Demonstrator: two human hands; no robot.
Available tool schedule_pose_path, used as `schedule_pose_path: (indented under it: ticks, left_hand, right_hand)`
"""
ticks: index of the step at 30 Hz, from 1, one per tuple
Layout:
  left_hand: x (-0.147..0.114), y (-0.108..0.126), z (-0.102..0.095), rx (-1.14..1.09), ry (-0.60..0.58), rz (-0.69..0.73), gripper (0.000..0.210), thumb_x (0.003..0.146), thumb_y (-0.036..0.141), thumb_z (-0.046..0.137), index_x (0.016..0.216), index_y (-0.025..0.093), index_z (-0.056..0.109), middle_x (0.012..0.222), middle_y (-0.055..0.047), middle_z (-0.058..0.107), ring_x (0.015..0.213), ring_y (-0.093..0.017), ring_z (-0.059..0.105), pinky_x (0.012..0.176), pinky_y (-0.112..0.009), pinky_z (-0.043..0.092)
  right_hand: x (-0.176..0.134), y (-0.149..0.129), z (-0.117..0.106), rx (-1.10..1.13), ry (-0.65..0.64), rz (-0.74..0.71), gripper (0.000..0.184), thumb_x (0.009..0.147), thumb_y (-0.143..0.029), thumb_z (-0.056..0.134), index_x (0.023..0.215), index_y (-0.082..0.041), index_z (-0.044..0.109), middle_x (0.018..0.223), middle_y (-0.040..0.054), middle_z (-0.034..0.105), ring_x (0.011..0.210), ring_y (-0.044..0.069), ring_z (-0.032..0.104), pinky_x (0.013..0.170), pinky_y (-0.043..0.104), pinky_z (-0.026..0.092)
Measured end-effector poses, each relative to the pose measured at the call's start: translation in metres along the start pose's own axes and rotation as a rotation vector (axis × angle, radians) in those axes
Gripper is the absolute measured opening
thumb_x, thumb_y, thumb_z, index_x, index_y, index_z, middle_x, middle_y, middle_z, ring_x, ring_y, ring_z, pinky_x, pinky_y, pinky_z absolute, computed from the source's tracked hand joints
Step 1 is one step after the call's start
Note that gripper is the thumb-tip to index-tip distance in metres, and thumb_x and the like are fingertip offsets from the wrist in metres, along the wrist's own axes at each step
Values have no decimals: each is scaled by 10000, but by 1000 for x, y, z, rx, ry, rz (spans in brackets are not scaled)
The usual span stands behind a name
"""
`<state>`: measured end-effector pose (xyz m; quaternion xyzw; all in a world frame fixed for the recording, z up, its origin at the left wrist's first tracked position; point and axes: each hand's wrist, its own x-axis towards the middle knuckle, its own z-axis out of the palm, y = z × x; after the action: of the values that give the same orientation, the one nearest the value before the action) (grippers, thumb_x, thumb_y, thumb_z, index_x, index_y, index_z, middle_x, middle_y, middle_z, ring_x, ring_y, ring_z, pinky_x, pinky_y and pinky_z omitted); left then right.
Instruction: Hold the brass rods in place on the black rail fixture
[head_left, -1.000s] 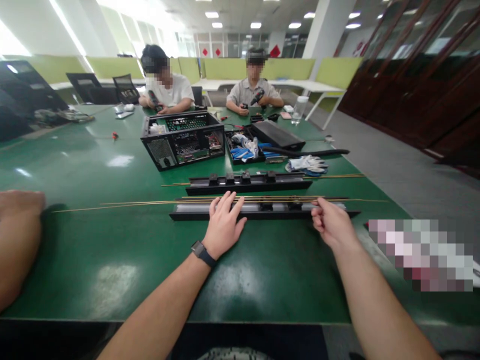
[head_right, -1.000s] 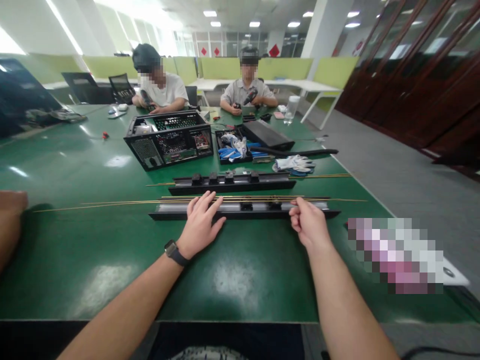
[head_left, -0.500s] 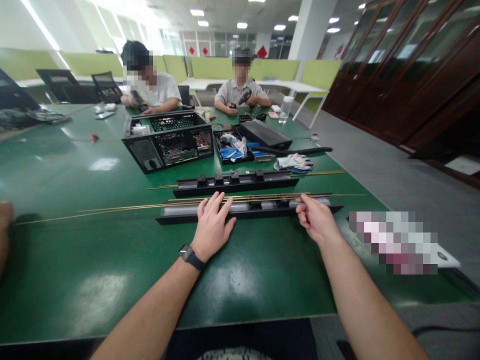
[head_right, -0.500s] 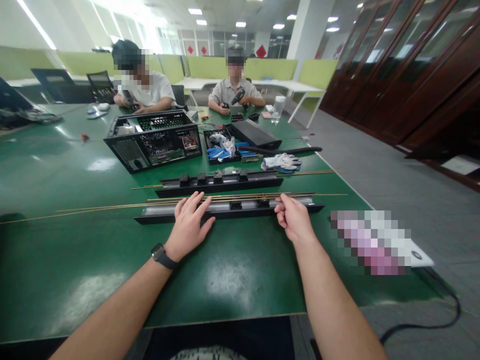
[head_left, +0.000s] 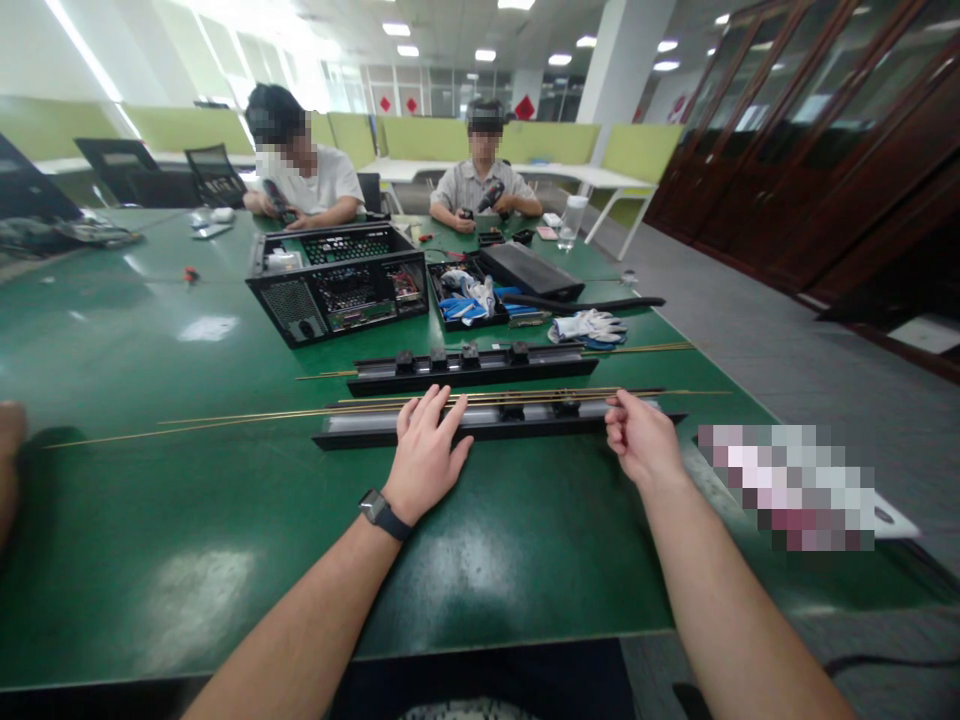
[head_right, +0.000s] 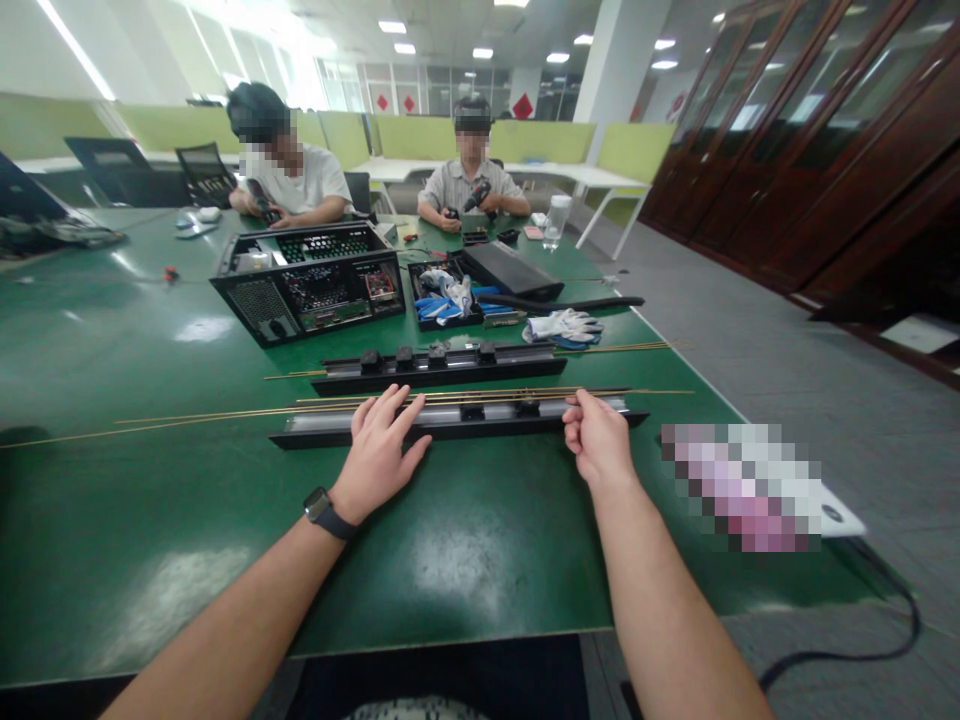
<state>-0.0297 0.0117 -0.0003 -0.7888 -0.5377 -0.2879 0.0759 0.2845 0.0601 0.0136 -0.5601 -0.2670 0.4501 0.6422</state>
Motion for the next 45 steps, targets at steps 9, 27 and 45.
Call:
schedule_pose_path:
  ticks: [9, 27, 45]
  left_hand:
    - [0, 0, 0, 24, -7, 11, 521, 970, 313, 591, 1475, 201, 530, 1550, -168, 509, 1509, -323, 388, 1234, -529, 278]
    - [0, 1, 0, 24, -10, 7, 520, 970, 307, 594, 1476, 202, 532, 1553, -172, 505, 1512, -328, 384, 1229, -535, 285]
    - [0, 1, -1, 7, -15, 5, 541, 959, 300, 602, 1490, 228, 526, 1561, -167, 498, 1516, -331, 379, 1228, -542, 293]
  right_hand:
    - [-6, 3, 3, -65, -177, 33, 339, 824, -459, 805, 842, -170, 628, 565, -15, 610, 308, 56, 403, 259, 148, 209]
    - [0, 1, -2, -26, -78, -3, 299, 817, -418, 802, 823, -180, 622, 547, -27, 586, 311, 61, 409, 258, 152, 225]
    - [2, 1, -3, -24, -21, -15, 279, 822, -408, 787, 821, -184, 622, 537, -29, 584, 301, 65, 408, 251, 156, 221]
